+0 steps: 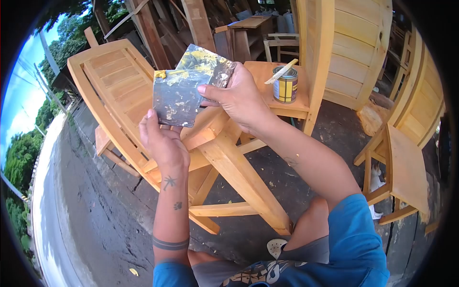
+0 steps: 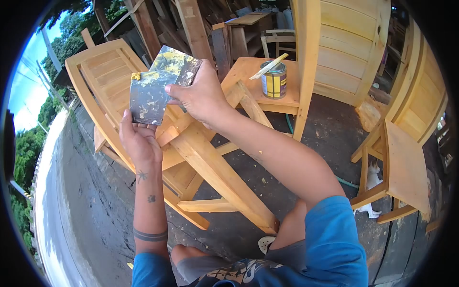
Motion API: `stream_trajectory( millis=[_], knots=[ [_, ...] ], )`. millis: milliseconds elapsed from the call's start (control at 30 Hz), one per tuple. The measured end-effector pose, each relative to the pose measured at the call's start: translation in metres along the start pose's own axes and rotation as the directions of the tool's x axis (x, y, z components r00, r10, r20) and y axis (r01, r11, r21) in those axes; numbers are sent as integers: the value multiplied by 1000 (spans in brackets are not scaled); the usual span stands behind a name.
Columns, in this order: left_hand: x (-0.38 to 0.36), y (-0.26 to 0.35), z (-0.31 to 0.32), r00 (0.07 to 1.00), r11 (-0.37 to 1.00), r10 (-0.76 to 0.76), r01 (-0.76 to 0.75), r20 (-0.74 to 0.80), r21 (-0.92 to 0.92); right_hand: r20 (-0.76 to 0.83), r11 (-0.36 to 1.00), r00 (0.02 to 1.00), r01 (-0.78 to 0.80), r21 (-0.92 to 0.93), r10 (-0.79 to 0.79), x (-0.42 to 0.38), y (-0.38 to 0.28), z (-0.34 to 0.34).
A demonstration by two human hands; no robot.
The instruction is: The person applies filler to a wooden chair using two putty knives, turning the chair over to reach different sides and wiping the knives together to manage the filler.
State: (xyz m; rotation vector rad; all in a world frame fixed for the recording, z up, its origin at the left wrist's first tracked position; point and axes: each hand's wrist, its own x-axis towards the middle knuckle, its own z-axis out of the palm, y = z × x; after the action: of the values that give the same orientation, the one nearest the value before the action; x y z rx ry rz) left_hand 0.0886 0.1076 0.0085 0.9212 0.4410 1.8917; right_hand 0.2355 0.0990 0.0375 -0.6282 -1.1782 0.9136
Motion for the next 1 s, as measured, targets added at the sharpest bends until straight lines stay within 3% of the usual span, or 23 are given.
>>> stream_trajectory(
  millis=[33, 167, 267, 367, 433, 500, 567, 633, 733, 767, 833, 933, 1000],
  knots=[
    [5, -5, -10, 996, 999, 20, -23, 88, 35, -55, 999, 997, 47, 19, -46, -2, -5, -9],
    [8, -3, -16, 998, 996, -23, 17, 63, 88, -264, 979, 947, 201, 46, -182, -34, -30, -89],
    [12, -1, -24, 993, 992, -44, 30, 113, 121, -514, 959, 812, 268, -94, -277, -93, -52, -175],
    [12, 3, -25, 996, 986, -21, 6, 88, 165, -769, 934, 536, 129, -334, -349, -173, -64, -262],
    [10, 5, -25, 998, 982, -17, 4, 64, 189, -813, 882, 393, -9, -472, -430, -232, -70, -326],
    [12, 4, -28, 997, 986, -20, 9, 69, 167, -873, 856, 213, -196, -479, -439, -283, -90, -364],
    [11, 2, -26, 996, 986, -18, 5, 83, 165, -894, 854, 86, -268, -446, -440, -329, -107, -404],
    [10, 0, -23, 996, 986, -19, 4, 87, 165, -907, 815, 58, -418, -401, -416, -358, -129, -413],
    [11, -2, -20, 996, 985, -10, -5, 83, 174, -910, 831, -93, -453, -323, -404, -378, -144, -430],
    [11, -3, -19, 997, 984, -7, -7, 82, 180, -908, 801, -96, -514, -305, -408, -383, -146, -436],
    [11, -4, -19, 995, 983, -8, -11, 101, 185, -904, 731, -101, -629, -265, -415, -388, -151, -443],
    [11, -3, -18, 994, 982, -9, -12, 109, 187, -831, 167, -7, -981, -103, -556, -391, -157, -446],
    [12, -5, -18, 994, 984, -11, -9, 112, 180, -643, 56, -28, -998, -23, -766, -381, -141, -441]
  ],
)
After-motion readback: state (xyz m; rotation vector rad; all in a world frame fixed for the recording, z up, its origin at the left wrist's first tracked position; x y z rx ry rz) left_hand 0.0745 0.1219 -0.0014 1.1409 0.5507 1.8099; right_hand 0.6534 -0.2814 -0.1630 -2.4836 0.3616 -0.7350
